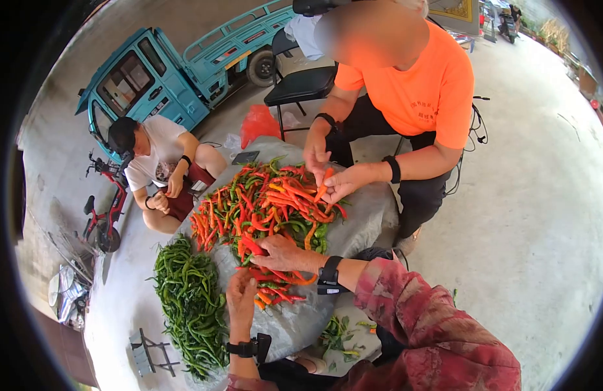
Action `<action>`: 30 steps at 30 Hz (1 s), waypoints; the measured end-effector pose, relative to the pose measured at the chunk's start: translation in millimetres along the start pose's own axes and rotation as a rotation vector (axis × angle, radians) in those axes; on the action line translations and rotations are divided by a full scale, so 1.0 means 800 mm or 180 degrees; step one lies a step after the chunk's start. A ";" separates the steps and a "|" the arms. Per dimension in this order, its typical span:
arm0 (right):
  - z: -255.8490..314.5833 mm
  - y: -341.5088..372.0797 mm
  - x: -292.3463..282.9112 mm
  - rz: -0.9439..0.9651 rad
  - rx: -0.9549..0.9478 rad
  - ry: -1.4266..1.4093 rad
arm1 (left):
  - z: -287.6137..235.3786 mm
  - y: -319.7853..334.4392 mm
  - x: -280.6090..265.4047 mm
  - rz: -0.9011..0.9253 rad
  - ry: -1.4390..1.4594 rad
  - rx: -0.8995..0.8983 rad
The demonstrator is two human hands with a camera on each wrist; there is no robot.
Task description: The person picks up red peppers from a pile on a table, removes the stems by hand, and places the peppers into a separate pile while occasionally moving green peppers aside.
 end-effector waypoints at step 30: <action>-0.043 -0.002 0.024 -0.0188 0.1079 -0.0885 | 0.044 -0.007 0.007 -0.0342 -0.0390 -0.0065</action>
Point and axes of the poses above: each hand's wrist, its own y-axis away from the middle knuckle, its own x-axis out of the palm, z = x × y, the point moved 7 cm from there along -y, towards the middle knuckle, and after that the axes turned 11 degrees about -x, right-handed, at the moved point
